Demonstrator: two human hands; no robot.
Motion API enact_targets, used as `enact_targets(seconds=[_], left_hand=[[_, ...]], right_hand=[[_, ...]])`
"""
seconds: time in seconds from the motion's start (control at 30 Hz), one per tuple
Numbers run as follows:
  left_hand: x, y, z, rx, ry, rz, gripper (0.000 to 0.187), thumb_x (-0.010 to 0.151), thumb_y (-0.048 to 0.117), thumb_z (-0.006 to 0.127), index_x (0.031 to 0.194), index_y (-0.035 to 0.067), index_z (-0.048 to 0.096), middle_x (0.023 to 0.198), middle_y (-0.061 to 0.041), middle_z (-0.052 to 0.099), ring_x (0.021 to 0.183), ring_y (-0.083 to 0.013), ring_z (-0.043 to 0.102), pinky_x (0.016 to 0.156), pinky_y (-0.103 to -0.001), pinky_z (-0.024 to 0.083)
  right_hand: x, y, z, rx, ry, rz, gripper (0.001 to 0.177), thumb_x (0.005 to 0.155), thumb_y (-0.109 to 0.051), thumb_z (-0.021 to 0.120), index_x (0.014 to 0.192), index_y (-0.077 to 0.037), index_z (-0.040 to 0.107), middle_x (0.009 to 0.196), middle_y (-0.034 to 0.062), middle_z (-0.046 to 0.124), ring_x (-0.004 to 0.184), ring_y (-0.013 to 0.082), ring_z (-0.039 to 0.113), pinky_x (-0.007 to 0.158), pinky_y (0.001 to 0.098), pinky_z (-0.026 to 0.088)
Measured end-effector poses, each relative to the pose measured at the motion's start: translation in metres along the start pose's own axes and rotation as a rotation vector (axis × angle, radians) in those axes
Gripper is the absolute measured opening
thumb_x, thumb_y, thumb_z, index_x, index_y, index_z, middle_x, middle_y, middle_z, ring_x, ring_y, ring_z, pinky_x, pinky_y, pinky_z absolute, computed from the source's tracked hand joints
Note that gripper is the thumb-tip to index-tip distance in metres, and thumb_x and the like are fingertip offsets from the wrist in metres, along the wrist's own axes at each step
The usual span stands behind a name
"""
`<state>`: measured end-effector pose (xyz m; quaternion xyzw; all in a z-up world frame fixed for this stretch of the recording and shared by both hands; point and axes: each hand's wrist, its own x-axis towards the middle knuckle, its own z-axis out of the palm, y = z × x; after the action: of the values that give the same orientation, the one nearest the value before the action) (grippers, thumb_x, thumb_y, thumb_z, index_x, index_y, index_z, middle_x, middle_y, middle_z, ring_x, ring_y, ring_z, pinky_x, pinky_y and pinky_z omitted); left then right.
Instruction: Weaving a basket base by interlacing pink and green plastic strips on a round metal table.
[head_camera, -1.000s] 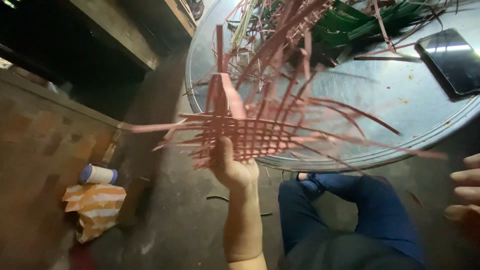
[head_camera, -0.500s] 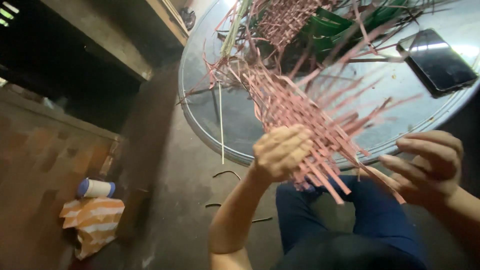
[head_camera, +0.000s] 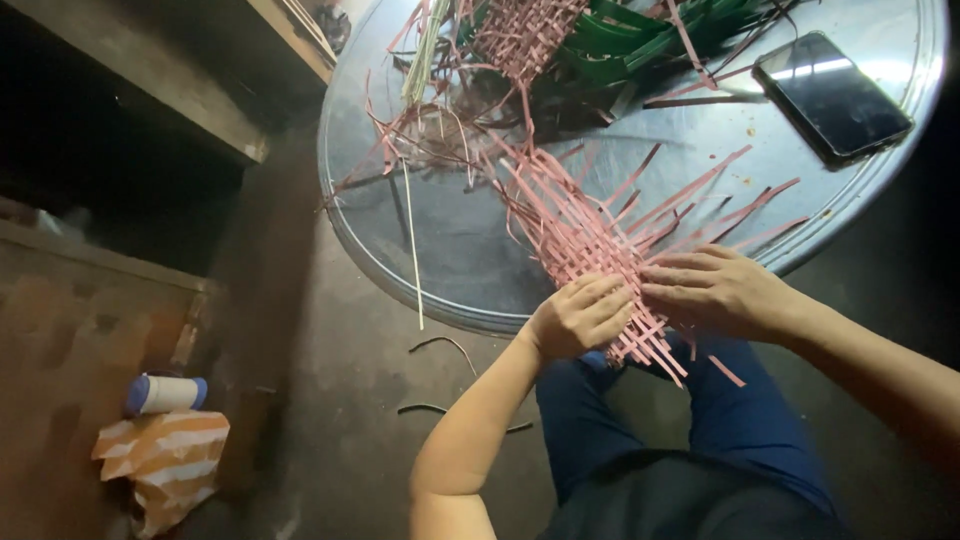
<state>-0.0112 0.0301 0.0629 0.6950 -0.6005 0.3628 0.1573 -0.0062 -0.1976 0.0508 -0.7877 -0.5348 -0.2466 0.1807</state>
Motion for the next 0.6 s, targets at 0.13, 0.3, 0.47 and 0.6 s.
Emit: enact_targets(seconds=[0.13,0.3,0.47,0.6], left_hand=[[-0.018,0.000,0.008,0.101,-0.054,-0.060,0.013,0.082,0.006,0.049,0.092,0.009,0.057,0.095,-0.008,0.055,0.086,-0.0219,0.051,0.073,-0.035,0.043],[-0.016,-0.002,0.000,0.055,-0.105,-0.178,0.014,0.080,0.006,0.052,0.091,0.013,0.058,0.087,-0.006,0.054,0.076,-0.0222,0.051,0.067,-0.034,0.039],[-0.029,0.004,0.000,-0.080,-0.270,-0.213,0.027,0.076,-0.001,0.050,0.102,0.004,0.052,0.095,-0.015,0.049,0.091,-0.0300,0.049,0.080,-0.041,0.045],[-0.041,0.010,0.001,-0.123,-0.300,-0.256,0.038,0.073,-0.003,0.055,0.111,0.001,0.048,0.104,-0.018,0.046,0.104,-0.0357,0.048,0.091,-0.047,0.041]], right_hand=[[-0.011,0.004,0.023,0.002,-0.037,0.039,0.035,0.074,-0.026,0.059,0.107,-0.017,0.055,0.111,0.0009,0.056,0.102,0.0164,0.054,0.084,0.0303,0.042],[-0.005,0.000,0.026,0.142,-0.041,0.117,0.027,0.072,-0.022,0.063,0.097,-0.012,0.061,0.103,0.0055,0.060,0.097,0.0215,0.057,0.084,0.0338,0.045],[0.002,-0.002,0.018,0.270,-0.170,0.137,0.034,0.071,-0.017,0.061,0.104,-0.010,0.058,0.110,0.0081,0.057,0.102,0.0233,0.054,0.089,0.0370,0.041],[0.002,-0.002,0.018,0.261,-0.182,0.121,0.035,0.072,-0.018,0.060,0.107,-0.011,0.057,0.113,0.0073,0.055,0.105,0.0227,0.052,0.090,0.0368,0.040]])
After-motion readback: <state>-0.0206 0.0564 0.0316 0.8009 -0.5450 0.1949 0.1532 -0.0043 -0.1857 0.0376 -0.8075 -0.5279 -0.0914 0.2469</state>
